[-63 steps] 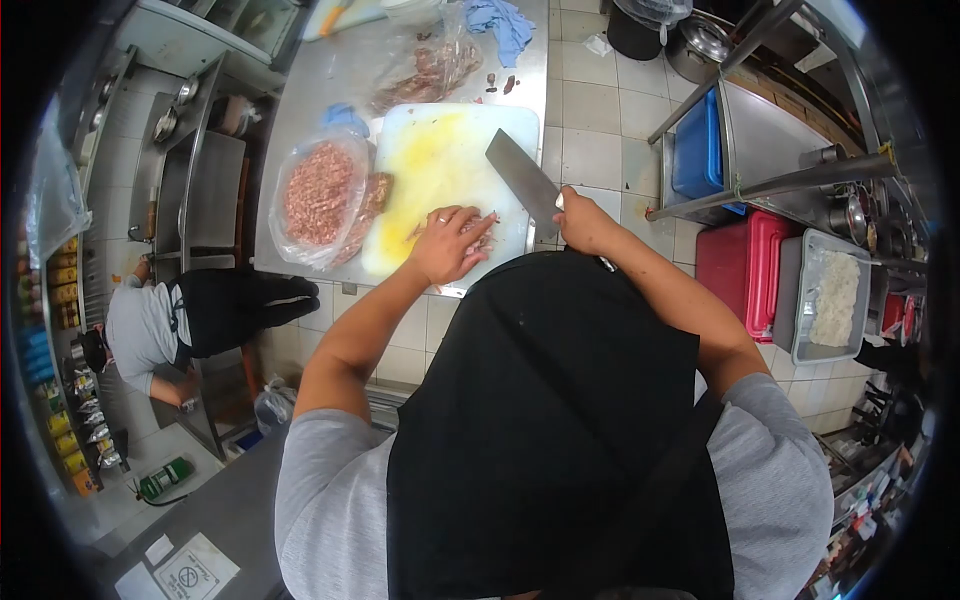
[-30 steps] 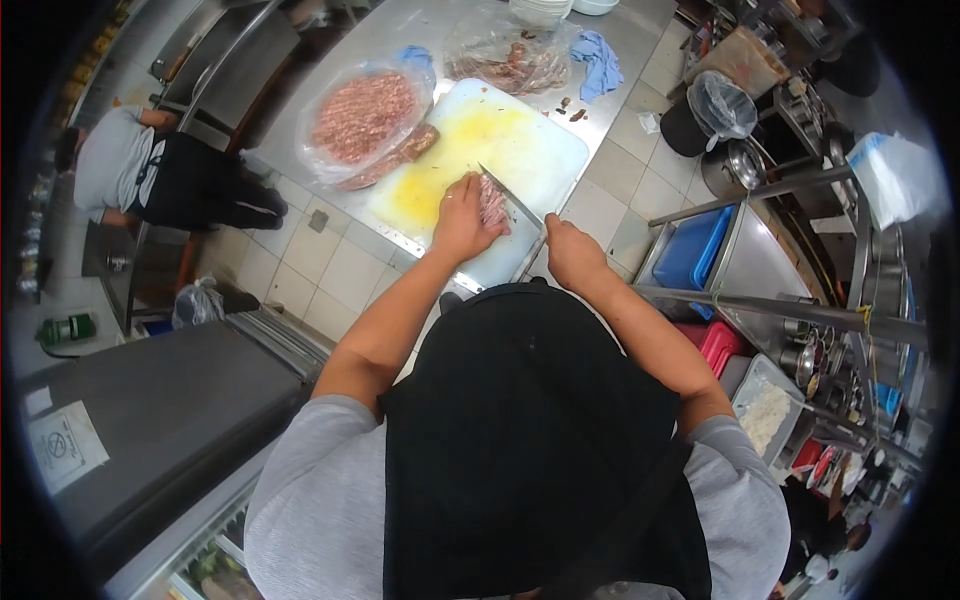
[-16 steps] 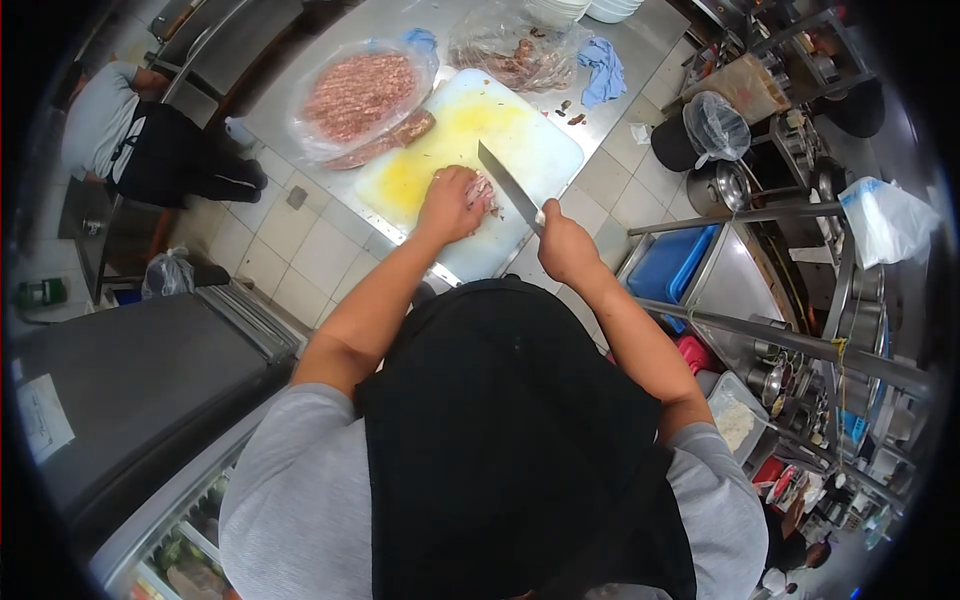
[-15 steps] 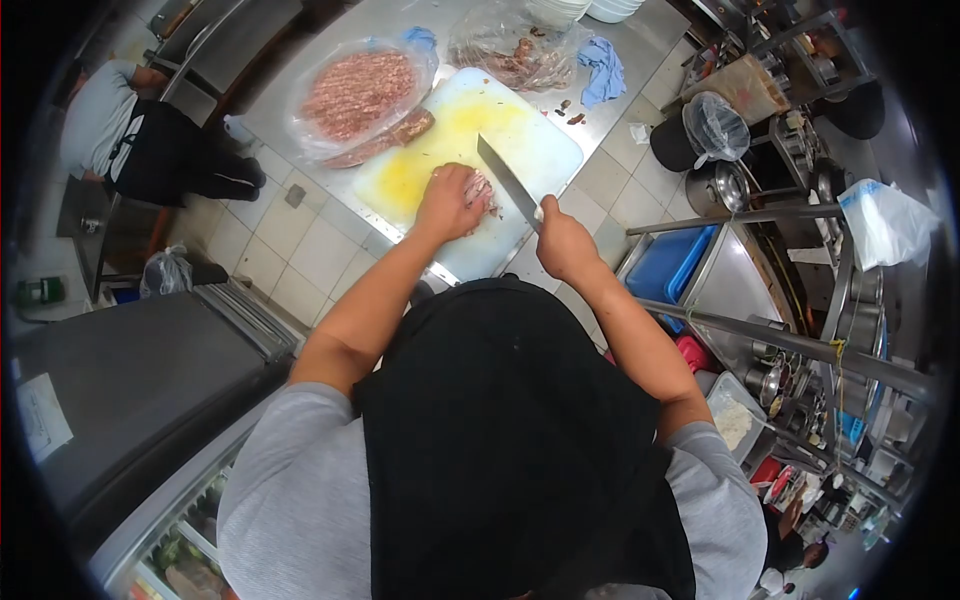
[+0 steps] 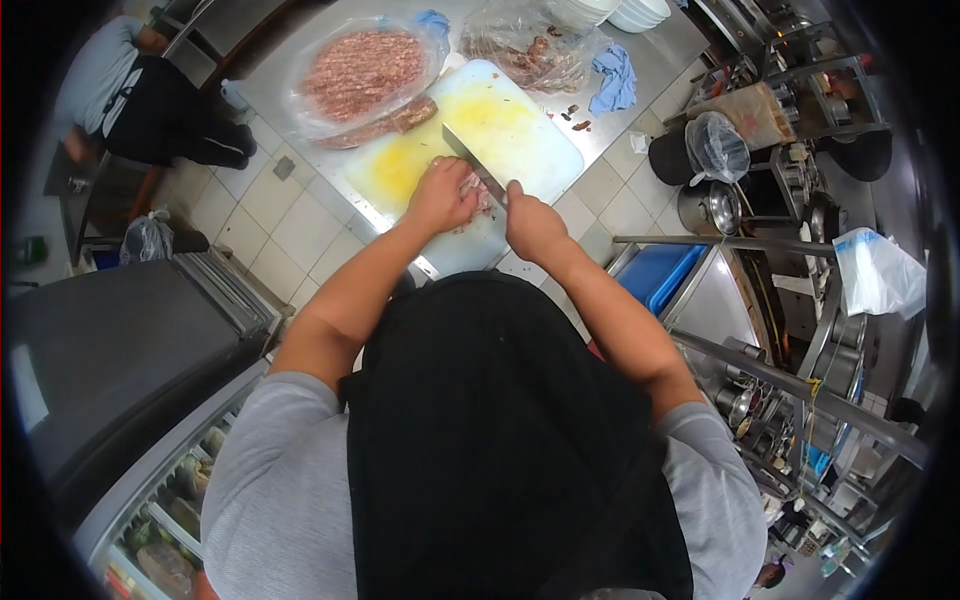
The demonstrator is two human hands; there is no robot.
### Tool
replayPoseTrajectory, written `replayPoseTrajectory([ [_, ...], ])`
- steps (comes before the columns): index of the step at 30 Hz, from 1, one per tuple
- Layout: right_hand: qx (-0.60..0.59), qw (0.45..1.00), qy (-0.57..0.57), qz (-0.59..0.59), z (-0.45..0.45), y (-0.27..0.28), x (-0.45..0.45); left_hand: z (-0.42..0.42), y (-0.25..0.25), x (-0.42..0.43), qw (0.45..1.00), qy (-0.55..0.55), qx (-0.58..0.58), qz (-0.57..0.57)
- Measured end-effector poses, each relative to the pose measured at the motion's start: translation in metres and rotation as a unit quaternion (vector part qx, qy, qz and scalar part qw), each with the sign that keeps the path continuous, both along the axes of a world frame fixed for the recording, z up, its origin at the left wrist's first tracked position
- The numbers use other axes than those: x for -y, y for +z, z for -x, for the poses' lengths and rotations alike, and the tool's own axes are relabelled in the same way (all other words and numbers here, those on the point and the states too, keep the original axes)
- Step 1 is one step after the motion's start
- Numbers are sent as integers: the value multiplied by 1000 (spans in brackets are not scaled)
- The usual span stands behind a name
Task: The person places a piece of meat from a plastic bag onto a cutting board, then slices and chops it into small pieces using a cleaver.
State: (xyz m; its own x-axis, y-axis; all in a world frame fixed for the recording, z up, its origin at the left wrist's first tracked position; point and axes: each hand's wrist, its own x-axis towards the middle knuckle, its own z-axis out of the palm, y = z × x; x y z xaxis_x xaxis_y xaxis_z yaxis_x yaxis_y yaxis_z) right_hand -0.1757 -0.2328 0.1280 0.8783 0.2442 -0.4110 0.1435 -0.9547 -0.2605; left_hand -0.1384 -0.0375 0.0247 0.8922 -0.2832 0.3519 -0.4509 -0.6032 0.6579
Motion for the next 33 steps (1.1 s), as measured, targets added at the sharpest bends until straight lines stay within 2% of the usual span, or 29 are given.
replayPoseTrajectory([
  [3,18,1000,16,-13,-24,1,-9,4,10,-4,999,-11,-33,-4],
  [5,20,999,28,-7,-29,12,-7,4,17,-4,998,17,10,56],
  [11,-44,998,23,33,14,68,14,5,1,0,999,29,-10,34],
  [14,-20,1000,18,-13,1,-3,14,2,-3,-1,1000,15,-5,25],
  [17,2,999,14,-30,-24,-6,-10,2,-7,-5,999,6,-4,43],
  [21,-3,999,31,-4,-29,31,-9,7,8,-7,996,37,26,80],
  [23,-13,999,45,19,-6,54,2,12,3,-4,998,51,16,39],
  [26,-64,996,30,57,10,71,4,12,-3,-2,998,38,6,40],
  [29,-1,1000,26,4,-1,-3,-4,8,-8,-5,999,21,19,37],
  [33,10,999,23,-19,-25,2,-23,12,0,-9,999,1,-17,47],
])
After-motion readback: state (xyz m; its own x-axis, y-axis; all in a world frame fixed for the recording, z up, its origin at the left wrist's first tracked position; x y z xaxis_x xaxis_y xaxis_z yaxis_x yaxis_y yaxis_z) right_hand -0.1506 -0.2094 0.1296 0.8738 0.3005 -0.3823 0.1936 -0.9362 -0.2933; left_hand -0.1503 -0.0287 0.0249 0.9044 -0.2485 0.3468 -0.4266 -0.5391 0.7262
